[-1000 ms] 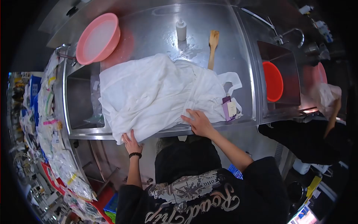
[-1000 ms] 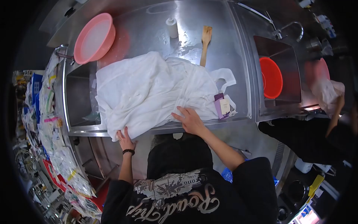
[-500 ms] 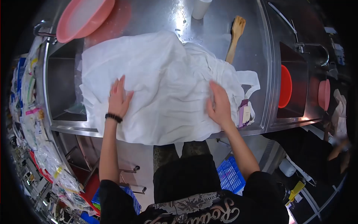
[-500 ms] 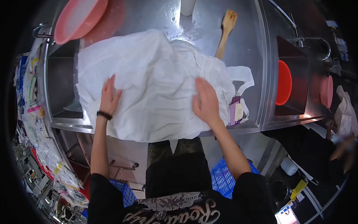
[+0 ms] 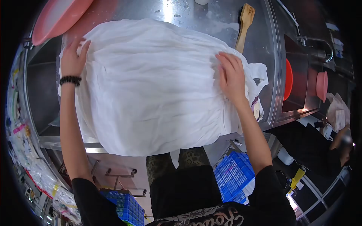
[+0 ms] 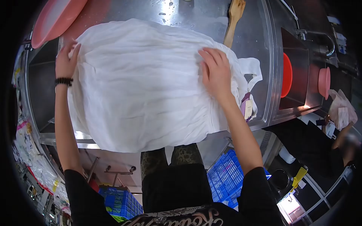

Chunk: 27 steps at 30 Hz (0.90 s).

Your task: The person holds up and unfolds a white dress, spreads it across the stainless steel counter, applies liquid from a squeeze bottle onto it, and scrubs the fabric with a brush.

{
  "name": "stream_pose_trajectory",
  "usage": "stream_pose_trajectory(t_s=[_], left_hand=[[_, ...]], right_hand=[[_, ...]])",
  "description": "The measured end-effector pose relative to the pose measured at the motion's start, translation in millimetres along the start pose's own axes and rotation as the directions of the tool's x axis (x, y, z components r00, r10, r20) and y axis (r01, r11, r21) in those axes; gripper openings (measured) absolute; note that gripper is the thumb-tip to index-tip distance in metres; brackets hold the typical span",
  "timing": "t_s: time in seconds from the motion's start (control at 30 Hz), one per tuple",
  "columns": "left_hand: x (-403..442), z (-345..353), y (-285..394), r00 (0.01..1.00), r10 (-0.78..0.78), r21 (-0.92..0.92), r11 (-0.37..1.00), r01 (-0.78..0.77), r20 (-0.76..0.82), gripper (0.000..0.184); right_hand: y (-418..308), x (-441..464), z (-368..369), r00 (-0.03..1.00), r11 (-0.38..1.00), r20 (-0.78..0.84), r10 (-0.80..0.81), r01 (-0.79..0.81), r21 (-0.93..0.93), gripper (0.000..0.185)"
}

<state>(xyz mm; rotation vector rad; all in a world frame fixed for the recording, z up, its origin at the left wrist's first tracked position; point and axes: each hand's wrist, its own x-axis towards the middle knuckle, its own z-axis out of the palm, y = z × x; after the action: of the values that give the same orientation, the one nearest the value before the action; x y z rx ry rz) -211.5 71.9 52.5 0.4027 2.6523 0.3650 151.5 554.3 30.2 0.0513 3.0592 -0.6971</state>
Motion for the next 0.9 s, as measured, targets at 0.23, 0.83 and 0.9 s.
stream_pose_trajectory(t_s=[0.23, 0.83, 0.9], left_hand=[[27.8, 24.1, 23.7, 0.985, 0.168, 0.418, 0.894, -0.163, 0.026, 0.135], [-79.5, 84.3, 40.9, 0.920, 0.374, 0.314, 0.893, -0.323, -0.117, 0.154], [-88.7, 82.5, 38.6, 0.922, 0.377, 0.297, 0.894, -0.337, -0.088, 0.157]], right_hand=[[-25.8, 41.8, 9.8, 0.999, 0.991, -0.031, 0.013, -0.009, 0.132, 0.107], [-34.5, 37.8, 1.5, 0.997, 0.997, -0.014, 0.074, -0.075, -0.008, 0.140], [-34.3, 38.2, 0.0, 0.996, 0.996, 0.007, 0.089, -0.089, -0.009, 0.143]])
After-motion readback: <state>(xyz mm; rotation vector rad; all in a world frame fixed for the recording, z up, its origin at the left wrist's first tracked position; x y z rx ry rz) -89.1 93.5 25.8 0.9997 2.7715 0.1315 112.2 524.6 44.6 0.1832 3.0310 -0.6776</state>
